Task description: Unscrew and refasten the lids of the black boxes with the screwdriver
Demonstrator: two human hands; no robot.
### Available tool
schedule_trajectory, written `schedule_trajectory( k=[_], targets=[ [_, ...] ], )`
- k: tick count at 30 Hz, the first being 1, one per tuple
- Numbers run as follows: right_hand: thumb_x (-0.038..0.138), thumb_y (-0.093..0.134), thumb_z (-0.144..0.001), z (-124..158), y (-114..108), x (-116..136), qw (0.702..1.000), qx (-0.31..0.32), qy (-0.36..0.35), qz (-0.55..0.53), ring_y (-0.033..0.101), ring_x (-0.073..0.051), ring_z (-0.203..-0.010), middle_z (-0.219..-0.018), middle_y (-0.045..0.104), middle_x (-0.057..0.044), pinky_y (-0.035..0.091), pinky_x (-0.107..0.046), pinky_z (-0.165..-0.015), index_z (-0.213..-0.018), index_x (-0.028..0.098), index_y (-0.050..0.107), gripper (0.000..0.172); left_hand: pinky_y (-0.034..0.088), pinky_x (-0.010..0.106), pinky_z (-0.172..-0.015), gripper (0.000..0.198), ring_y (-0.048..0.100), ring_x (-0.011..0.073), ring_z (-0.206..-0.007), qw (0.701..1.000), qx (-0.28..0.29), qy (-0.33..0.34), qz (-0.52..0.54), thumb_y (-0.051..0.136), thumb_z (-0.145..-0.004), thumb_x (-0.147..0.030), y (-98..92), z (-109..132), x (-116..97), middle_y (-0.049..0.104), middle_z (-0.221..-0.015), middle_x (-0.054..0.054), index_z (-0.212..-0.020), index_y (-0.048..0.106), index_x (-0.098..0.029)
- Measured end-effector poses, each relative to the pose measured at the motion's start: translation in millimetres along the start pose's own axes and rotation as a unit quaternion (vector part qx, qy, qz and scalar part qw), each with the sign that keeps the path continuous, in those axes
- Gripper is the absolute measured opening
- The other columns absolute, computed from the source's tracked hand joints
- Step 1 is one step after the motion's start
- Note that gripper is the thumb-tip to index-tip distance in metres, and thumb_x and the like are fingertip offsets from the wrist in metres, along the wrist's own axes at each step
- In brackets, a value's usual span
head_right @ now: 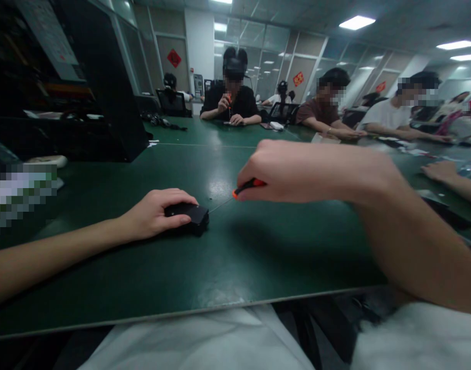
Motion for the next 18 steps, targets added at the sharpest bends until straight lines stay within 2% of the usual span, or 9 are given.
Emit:
schedule_trajectory(
  k=[2, 3, 4, 8, 12, 15, 18],
  targets=[
    [0.048, 0.052, -0.1, 12.9, 33.9, 4.0, 0.991, 0.119, -0.047, -0.044, 0.054, -0.007, -0.057, -0.08, 0.07, -0.002, 0.032, -0.021, -0.053, -0.098, 0.021, 0.075, 0.035, 0.047, 0.033, -0.085, 0.037, 0.067, 0.0245, -0.098, 1.0, -0.004, 0.003, -0.009, 0.061, -0.095, -0.043, -0.1, 0.6, 0.9, 0.074, -0.108, 0.01, -0.113, 0.071, -0.012],
    [0.046, 0.047, -0.102, 17.8, 46.4, 3.4, 0.986, 0.145, -0.05, -0.067, 0.054, -0.007, -0.057, -0.079, 0.07, -0.002, 0.032, -0.021, -0.053, -0.099, 0.022, 0.073, 0.036, 0.047, 0.032, -0.085, 0.037, 0.067, 0.0243, -0.097, 1.0, -0.006, 0.003, -0.013, 0.061, -0.095, -0.043, -0.2, 0.9, 1.4, 0.074, -0.108, 0.01, -0.113, 0.071, -0.012],
    [0.047, 0.046, -0.103, 20.3, 55.7, 0.6, 0.985, 0.144, -0.043, -0.087, 0.054, -0.007, -0.058, -0.078, 0.069, -0.001, 0.032, -0.021, -0.055, -0.099, 0.021, 0.072, 0.036, 0.047, 0.032, -0.085, 0.037, 0.067, 0.0241, -0.096, 1.0, -0.007, 0.004, -0.017, 0.06, -0.095, -0.043, -0.1, 1.1, 1.7, 0.074, -0.108, 0.01, -0.113, 0.071, -0.013],
    [0.054, 0.043, -0.102, 20.0, 91.5, -10.9, 0.984, 0.104, -0.045, -0.139, 0.054, -0.009, -0.063, -0.073, 0.063, -0.002, 0.034, -0.022, -0.061, -0.091, 0.017, 0.067, 0.045, 0.047, 0.031, -0.083, 0.035, 0.067, 0.0232, -0.095, 1.0, -0.003, 0.009, -0.026, 0.059, -0.096, -0.042, 0.6, 1.6, 1.9, 0.073, -0.107, 0.009, -0.113, 0.071, -0.014],
    [0.059, 0.041, -0.101, 14.5, 116.6, -17.1, 0.989, 0.059, -0.071, -0.114, 0.05, -0.009, -0.06, -0.067, 0.056, -0.002, 0.029, -0.023, -0.06, -0.08, 0.015, 0.059, 0.052, 0.048, 0.033, -0.084, 0.036, 0.067, 0.024, -0.096, 1.0, -0.003, 0.003, -0.026, 0.059, -0.095, -0.043, 0.4, 2.3, 2.7, 0.073, -0.108, 0.01, -0.113, 0.071, -0.013],
    [0.059, 0.039, -0.102, 13.6, 119.8, -15.4, 0.993, 0.021, -0.084, -0.077, 0.05, -0.009, -0.06, -0.07, 0.059, -0.003, 0.027, -0.023, -0.06, -0.081, 0.014, 0.059, 0.053, 0.048, 0.033, -0.083, 0.037, 0.067, 0.0245, -0.095, 1.0, -0.007, 0.002, -0.028, 0.06, -0.095, -0.043, 0.0, 2.5, 3.1, 0.073, -0.107, 0.011, -0.112, 0.071, -0.012],
    [0.059, 0.038, -0.102, 15.8, 114.2, -13.4, 0.996, -0.024, -0.081, -0.009, 0.05, -0.009, -0.06, -0.077, 0.064, -0.004, 0.023, -0.024, -0.058, -0.086, 0.015, 0.062, 0.053, 0.048, 0.033, -0.083, 0.037, 0.068, 0.0242, -0.095, 0.999, -0.01, 0.007, -0.031, 0.061, -0.094, -0.043, 0.5, 2.7, 3.2, 0.074, -0.106, 0.01, -0.112, 0.072, -0.013]
  ],
)
Point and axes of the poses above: each hand's wrist, its own z-axis away from the middle knuckle, its own y-axis out of the palm, x = y × z, the point moved 8 cm from there along -z, towards the middle knuckle
